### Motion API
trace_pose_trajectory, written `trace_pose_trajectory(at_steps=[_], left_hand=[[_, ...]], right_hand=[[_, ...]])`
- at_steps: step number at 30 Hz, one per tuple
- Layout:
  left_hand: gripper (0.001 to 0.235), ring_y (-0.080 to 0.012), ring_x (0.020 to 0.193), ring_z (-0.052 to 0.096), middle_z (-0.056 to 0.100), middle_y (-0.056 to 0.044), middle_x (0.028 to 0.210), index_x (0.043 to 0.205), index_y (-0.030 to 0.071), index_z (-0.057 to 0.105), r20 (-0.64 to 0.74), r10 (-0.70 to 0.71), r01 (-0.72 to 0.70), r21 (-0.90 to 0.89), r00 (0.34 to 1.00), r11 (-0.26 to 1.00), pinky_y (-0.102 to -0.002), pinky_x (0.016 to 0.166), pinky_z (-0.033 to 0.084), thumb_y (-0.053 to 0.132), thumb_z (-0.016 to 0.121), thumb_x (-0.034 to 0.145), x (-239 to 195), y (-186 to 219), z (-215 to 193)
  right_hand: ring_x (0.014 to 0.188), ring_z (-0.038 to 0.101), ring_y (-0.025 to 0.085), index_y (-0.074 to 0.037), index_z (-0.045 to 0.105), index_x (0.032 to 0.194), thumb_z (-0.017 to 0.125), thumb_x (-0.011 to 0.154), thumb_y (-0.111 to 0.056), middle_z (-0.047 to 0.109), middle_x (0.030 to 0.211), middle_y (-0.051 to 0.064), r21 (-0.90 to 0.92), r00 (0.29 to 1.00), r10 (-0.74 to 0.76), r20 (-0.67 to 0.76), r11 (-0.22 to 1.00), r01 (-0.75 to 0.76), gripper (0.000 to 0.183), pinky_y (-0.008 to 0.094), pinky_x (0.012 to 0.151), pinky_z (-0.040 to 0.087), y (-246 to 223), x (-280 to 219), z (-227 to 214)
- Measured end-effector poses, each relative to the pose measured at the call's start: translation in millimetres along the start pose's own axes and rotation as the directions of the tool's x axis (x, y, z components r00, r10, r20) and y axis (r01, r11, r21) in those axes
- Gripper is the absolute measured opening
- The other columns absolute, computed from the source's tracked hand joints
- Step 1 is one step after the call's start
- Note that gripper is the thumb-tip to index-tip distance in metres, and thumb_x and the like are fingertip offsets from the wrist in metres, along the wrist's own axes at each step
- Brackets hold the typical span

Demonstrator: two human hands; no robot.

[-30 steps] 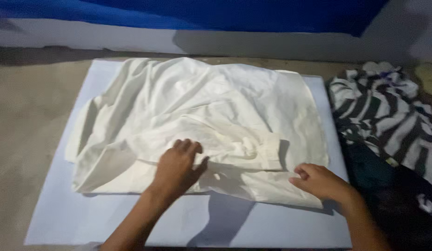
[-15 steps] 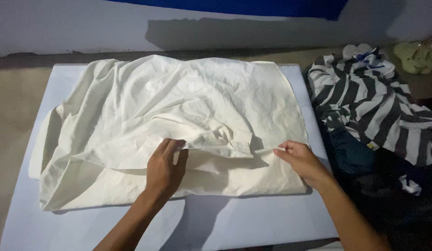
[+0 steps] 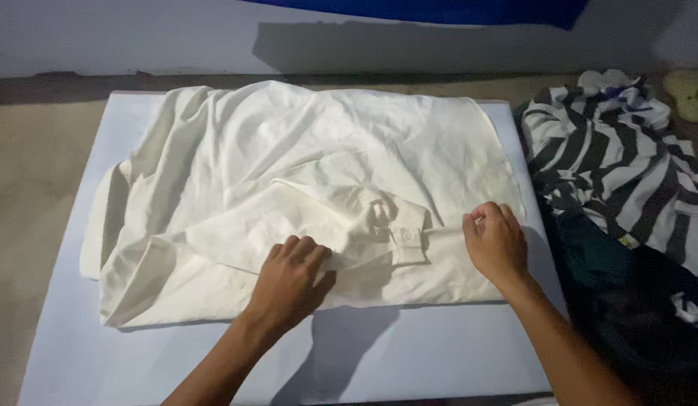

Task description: The person folds a white long-sleeved shirt on a white surface. They smooth the fabric, fold the sleeves inward, fold the sides toward the center, and then fold the shirt in half from the bottom up to create a compact rectangle.

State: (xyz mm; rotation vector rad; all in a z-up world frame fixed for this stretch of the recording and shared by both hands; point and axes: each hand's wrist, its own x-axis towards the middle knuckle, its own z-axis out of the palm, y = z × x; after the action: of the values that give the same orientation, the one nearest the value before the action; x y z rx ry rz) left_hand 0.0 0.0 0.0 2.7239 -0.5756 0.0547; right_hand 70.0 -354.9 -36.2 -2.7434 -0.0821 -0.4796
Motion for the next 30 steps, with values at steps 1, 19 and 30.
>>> trace_pose_trajectory(at_steps=[1, 19, 30], left_hand=[[0.034, -0.0316, 0.099, 0.063, 0.07, -0.017, 0.108, 0.11, 0.003, 0.071, 0.031, 0.034, -0.035, 0.023, 0.999, 0.999, -0.048, 0.088, 0.053, 0.028, 0.074, 0.088, -1.2, -1.9, 3.5], [0.046, -0.0358, 0.12, 0.054, 0.058, -0.021, 0.127, 0.124, 0.003, 0.063, 0.116, 0.045, -0.044, -0.008, 0.992, 0.999, -0.053, 0.104, 0.044, 0.021, 0.075, 0.084, -10.6, -23.4, -4.0], [0.03, -0.027, 0.108, 0.065, 0.07, -0.009, 0.11, 0.11, 0.012, 0.071, -0.227, -0.287, 0.329, 0.171, 0.931, 0.929, -0.046, 0.1, 0.05, 0.006, 0.077, 0.081, -36.4, -108.6, -41.7]], right_hand=[[0.067, 0.064, 0.024, -0.005, 0.069, 0.09, 0.066, 0.096, -0.035, 0.068, 0.079, 0.012, 0.082, 0.967, 0.181, 0.178, 0.977, -0.197, 0.031, 0.038, 0.06, 0.048, -10.7, 4.5, -2.2], [0.094, 0.068, 0.017, 0.002, 0.055, 0.112, 0.069, 0.097, -0.005, 0.068, 0.102, 0.018, 0.791, 0.875, 0.182, 0.45, 0.373, -0.484, 0.022, 0.028, 0.085, 0.057, -57.9, 29.1, 11.5], [0.1, 0.069, 0.018, 0.001, 0.048, 0.131, 0.068, 0.095, -0.009, 0.073, 0.116, 0.019, 0.73, 0.869, 0.314, 0.382, 0.474, -0.492, 0.042, 0.028, 0.084, 0.055, -36.8, 40.3, 9.3]])
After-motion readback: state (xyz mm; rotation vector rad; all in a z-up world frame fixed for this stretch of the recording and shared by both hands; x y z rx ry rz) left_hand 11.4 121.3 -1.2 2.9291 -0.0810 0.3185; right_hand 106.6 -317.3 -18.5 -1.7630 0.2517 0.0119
